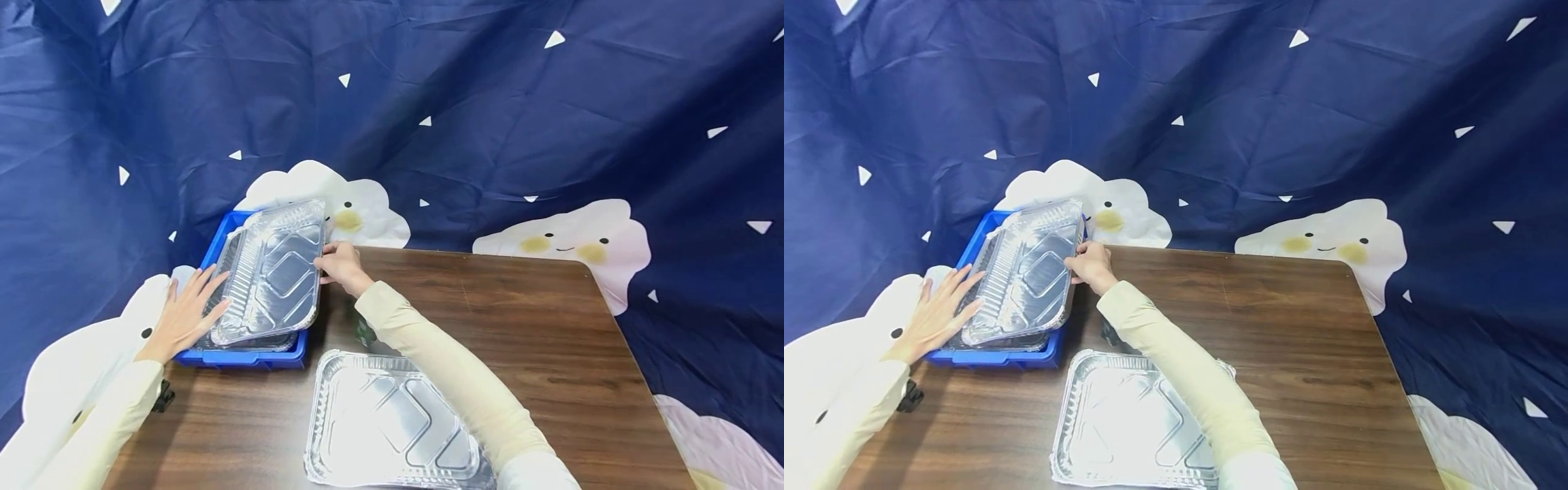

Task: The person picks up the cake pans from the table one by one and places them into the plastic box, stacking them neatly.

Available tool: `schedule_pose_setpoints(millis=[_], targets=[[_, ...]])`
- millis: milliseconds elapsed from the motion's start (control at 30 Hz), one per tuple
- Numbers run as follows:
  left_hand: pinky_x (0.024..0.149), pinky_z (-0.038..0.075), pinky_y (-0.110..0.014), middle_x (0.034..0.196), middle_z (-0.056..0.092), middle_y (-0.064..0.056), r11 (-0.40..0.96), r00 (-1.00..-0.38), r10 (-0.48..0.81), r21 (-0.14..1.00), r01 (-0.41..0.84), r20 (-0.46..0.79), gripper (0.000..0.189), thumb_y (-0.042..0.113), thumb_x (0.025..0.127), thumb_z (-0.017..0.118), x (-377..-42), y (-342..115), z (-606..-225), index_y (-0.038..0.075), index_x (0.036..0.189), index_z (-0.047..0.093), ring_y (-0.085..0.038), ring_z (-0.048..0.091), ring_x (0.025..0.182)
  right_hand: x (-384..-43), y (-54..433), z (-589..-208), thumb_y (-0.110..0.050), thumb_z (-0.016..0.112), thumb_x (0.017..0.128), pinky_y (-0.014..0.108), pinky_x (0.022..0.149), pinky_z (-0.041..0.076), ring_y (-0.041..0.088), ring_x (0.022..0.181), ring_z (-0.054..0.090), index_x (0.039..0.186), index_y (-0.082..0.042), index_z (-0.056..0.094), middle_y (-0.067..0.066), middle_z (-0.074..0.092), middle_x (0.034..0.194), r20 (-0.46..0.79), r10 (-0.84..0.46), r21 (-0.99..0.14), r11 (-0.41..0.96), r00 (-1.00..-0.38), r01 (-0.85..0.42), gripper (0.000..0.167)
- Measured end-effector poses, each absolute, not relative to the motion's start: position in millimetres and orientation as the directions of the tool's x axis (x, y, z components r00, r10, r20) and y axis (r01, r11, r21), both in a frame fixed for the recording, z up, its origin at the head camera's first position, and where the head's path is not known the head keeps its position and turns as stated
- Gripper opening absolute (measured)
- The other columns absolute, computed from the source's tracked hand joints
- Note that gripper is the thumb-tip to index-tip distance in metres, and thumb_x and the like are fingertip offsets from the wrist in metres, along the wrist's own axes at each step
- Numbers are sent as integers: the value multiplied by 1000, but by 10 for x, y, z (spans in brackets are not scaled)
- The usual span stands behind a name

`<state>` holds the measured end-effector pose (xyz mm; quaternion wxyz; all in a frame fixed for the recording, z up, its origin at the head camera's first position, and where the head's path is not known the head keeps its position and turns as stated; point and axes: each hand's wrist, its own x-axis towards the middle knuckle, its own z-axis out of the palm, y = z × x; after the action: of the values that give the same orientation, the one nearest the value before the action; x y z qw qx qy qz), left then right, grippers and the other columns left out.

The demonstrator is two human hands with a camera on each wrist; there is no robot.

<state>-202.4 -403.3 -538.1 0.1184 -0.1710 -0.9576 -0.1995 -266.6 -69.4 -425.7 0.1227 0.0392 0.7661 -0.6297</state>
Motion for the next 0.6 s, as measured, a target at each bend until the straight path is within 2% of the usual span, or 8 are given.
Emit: schedule_pose_setpoints(millis=[167, 333, 500, 600], targets=[[119, -3, -77, 168, 31, -26, 865, -914, 281, 336, 373, 293, 63, 40, 107, 57, -2022, -4037, -5363, 11, 160, 43, -52, 23, 155, -2662, -814, -4321, 10, 65, 88, 23, 58, 60, 20, 74, 72, 127, 9, 67, 12, 69, 100, -259, -79, -951, 194, -963, 240, 38], [119, -3, -77, 168, 31, -25, 870, -915, 280, 326, 370, 291, 61, 40, 106, 57, -2019, -4046, -5371, 10, 158, 45, -52, 24, 154, -2670, -907, -4391, 11, 66, 88, 22, 57, 60, 23, 77, 73, 124, 9, 68, 13, 63, 104, -276, -65, -950, 170, -959, 262, 35], [119, 0, -78, 167, 33, -25, 877, -910, 287, 300, 375, 299, 60, 40, 107, 57, -2020, -4043, -5368, 7, 156, 47, -51, 27, 153, -2672, -971, -4433, 11, 67, 90, 22, 56, 59, 19, 66, 69, 125, 8, 67, 8, 62, 99, -289, -69, -945, 180, -955, 273, 35], [119, 0, -77, 167, 33, -25, 877, -909, 287, 298, 377, 302, 61, 41, 106, 57, -2016, -4036, -5357, 7, 156, 47, -51, 26, 154, -2662, -1005, -4447, 12, 67, 91, 23, 57, 60, 21, 66, 70, 125, 8, 67, 7, 63, 94, -289, -71, -945, 179, -955, 273, 35]])
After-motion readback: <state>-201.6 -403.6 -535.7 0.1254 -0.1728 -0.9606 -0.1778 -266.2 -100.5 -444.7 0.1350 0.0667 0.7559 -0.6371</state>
